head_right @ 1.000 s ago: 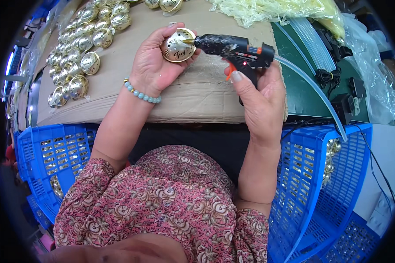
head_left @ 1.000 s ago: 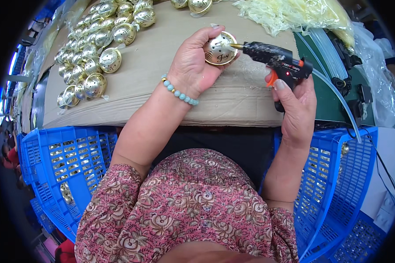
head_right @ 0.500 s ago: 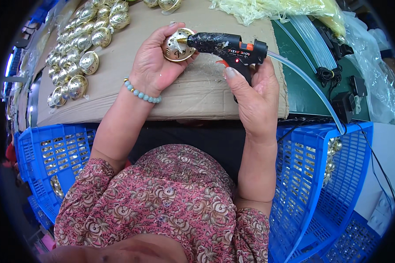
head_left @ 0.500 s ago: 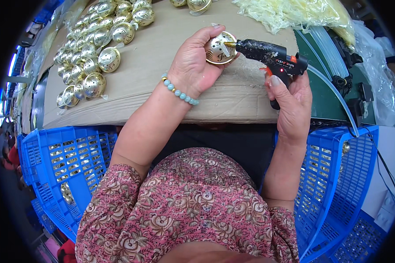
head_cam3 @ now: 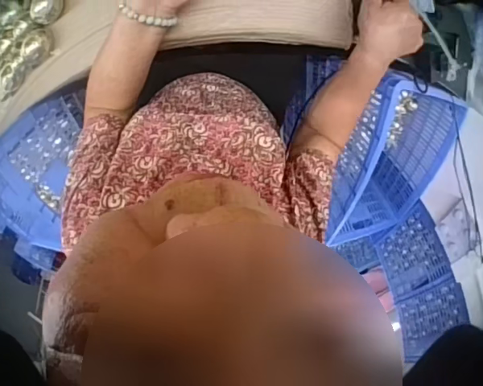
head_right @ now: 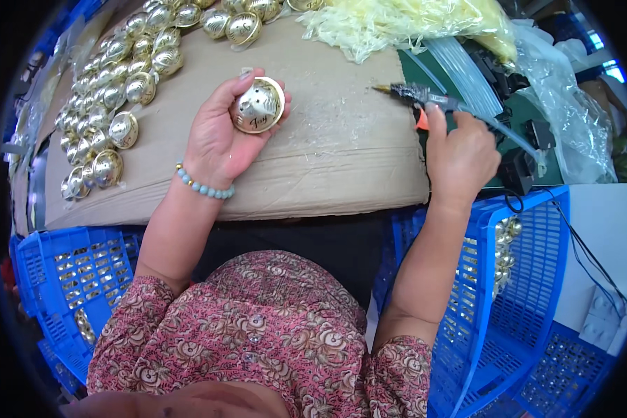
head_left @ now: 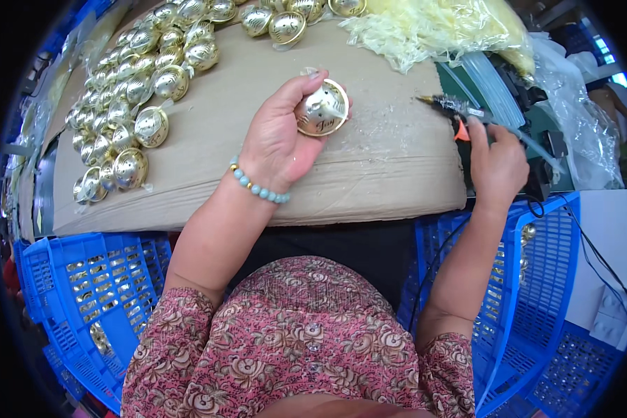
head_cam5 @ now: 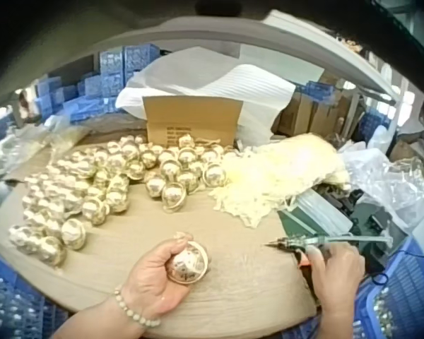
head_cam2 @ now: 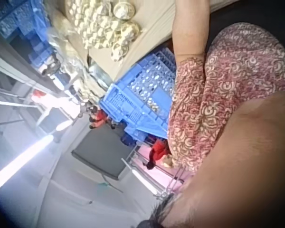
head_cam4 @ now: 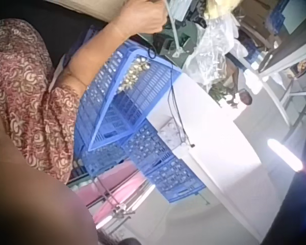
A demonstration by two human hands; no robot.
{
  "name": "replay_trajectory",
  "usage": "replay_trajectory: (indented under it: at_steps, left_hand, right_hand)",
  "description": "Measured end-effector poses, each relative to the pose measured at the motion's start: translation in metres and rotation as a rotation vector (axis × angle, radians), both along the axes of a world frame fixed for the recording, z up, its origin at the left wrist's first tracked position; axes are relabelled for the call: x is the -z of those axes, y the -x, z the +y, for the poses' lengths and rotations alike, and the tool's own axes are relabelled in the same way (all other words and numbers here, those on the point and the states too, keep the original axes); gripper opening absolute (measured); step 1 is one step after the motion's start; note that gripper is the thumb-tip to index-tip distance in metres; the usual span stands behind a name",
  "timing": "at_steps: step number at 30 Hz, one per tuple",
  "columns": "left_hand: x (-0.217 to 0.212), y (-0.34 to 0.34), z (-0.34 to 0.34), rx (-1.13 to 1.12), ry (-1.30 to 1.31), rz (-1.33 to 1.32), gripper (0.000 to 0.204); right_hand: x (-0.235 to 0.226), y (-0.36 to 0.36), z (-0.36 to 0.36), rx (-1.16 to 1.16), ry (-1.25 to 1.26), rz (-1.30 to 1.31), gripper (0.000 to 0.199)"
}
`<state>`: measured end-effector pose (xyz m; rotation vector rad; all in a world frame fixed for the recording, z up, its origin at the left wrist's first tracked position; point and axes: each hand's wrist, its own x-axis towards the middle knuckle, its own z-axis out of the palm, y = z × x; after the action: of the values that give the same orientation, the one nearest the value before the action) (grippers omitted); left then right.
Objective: Decorating gold-colored spheres by applying hot glue and attaching white ribbons to create holiday ornaments.
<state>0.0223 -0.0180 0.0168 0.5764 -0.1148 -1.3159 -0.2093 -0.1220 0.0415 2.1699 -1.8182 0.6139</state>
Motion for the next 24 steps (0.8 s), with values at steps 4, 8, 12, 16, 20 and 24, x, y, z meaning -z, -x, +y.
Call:
replay_trajectory:
  at_steps: [4, 8, 12, 16, 20, 24]
  left_hand:
    - [0.004, -0.002, 0.002, 0.037, 0.007, -0.045, 0.015]
    - [0.01, -0.008, 0.003, 0.064, 0.036, -0.067, 0.019]
    - [0.0, -0.003, 0.0, 0.023, 0.011, -0.033, 0.01]
    - [0.001, -0.008, 0.001, 0.017, 0.031, -0.034, 0.009]
    - [0.001, -0.009, 0.001, 0.015, 0.017, -0.033, 0.01]
    - [-0.001, -0.009, 0.002, 0.024, 0.003, -0.062, 0.009]
  right_hand:
    - [-0.005, -0.03, -0.016, -0.319, 0.233, -0.091, 0.026]
    - [0.005, -0.085, -0.04, -0.504, 0.233, -0.006, 0.019]
    - [0.022, -0.106, -0.075, -0.511, 0.279, -0.036, 0.018]
    - [0.016, -0.096, -0.074, -0.68, -0.071, -0.487, 0.021]
    - [-0.002, -0.083, -0.046, -0.765, -0.477, -1.069, 0.019]
    - [-0.001, -0.077, -0.042, -0.79, -0.63, -1.328, 0.017]
